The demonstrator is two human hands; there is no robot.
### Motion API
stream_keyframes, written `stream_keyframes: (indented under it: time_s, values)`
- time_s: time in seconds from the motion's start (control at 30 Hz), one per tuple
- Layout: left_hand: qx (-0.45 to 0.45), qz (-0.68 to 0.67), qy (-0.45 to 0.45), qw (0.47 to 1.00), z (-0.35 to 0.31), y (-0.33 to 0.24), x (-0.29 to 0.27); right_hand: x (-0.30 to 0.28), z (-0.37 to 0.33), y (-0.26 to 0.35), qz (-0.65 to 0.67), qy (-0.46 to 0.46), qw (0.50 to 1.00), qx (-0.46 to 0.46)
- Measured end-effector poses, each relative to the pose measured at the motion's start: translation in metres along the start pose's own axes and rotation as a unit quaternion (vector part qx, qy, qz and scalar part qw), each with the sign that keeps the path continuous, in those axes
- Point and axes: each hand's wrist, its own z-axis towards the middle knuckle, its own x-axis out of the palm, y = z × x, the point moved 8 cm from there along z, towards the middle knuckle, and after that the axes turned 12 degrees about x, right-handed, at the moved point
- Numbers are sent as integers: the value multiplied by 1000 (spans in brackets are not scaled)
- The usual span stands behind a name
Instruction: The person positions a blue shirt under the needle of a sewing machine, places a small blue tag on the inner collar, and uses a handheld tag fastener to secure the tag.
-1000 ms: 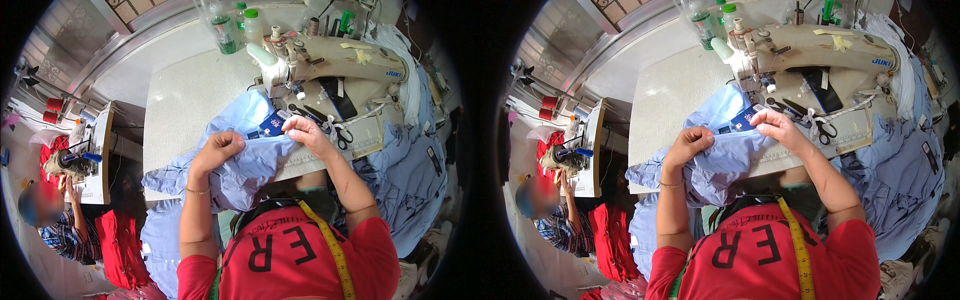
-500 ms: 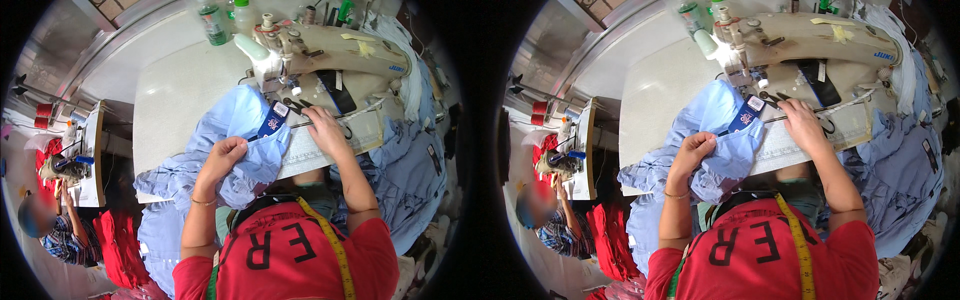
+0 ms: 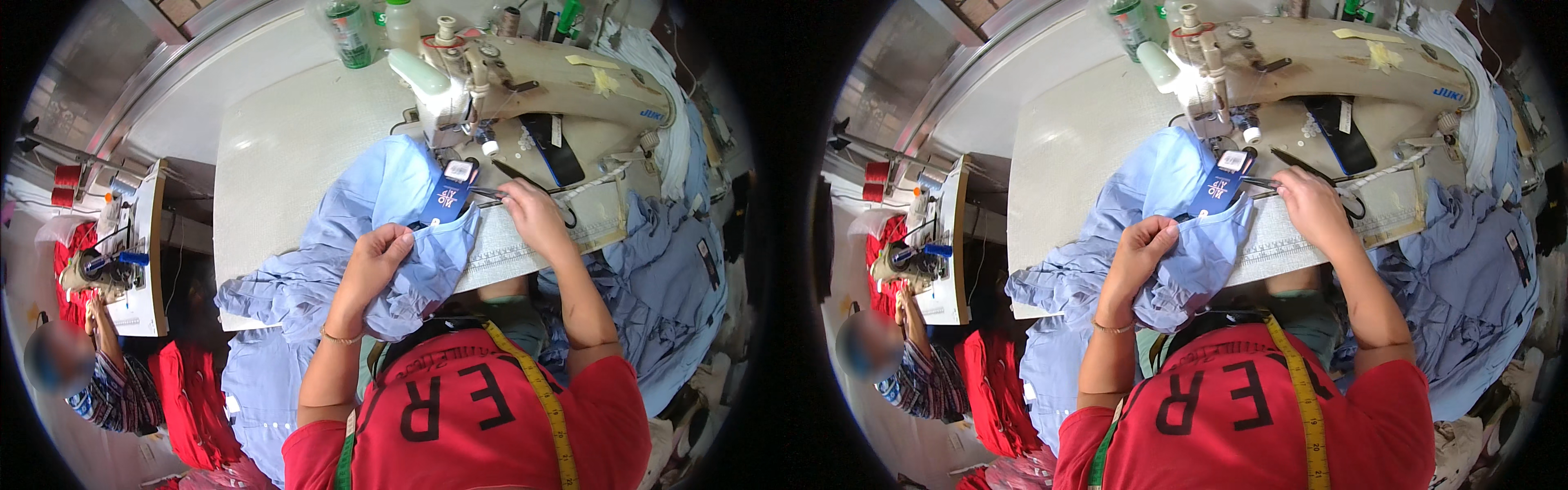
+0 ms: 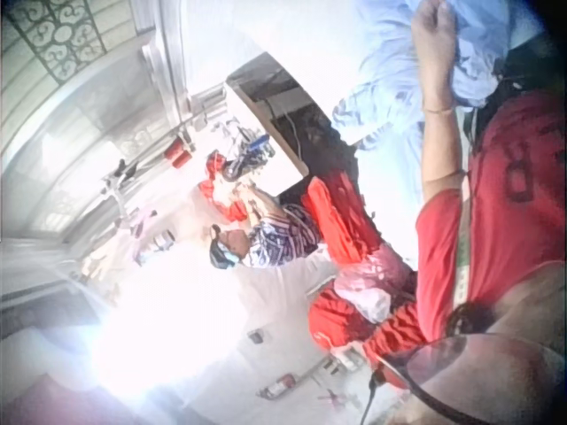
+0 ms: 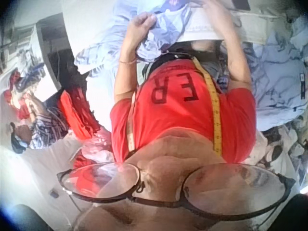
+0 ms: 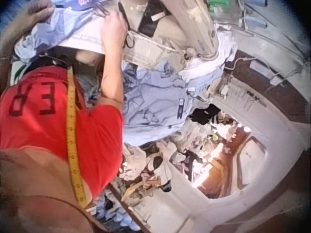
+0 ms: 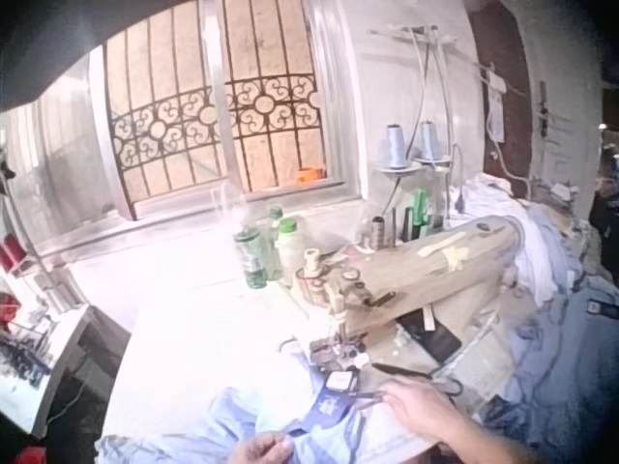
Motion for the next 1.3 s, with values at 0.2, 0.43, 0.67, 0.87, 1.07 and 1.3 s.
stream_keyframes:
  time_s: [0.2, 0.43, 0.67, 0.87, 1.07, 1.3]
  values:
    - [14, -29, 16, 999, -1, 2, -2, 16, -39, 44, 328, 223, 917, 50]
    - [16, -53, 25, 998, -3, 3, 1, 38, -50, 84, 232, 161, 959, -34]
    - [23, -59, 20, 998, -5, 2, 0, 46, -48, 86, 191, 113, 975, -26]
    - [26, -66, 24, 997, -5, 2, 2, 48, -48, 86, 172, 112, 978, -36]
    - [25, -65, 27, 997, -5, 3, 2, 47, -48, 88, 173, 105, 979, -38]
    - [20, -55, 26, 998, -5, 4, 1, 47, -48, 88, 155, 105, 982, -37]
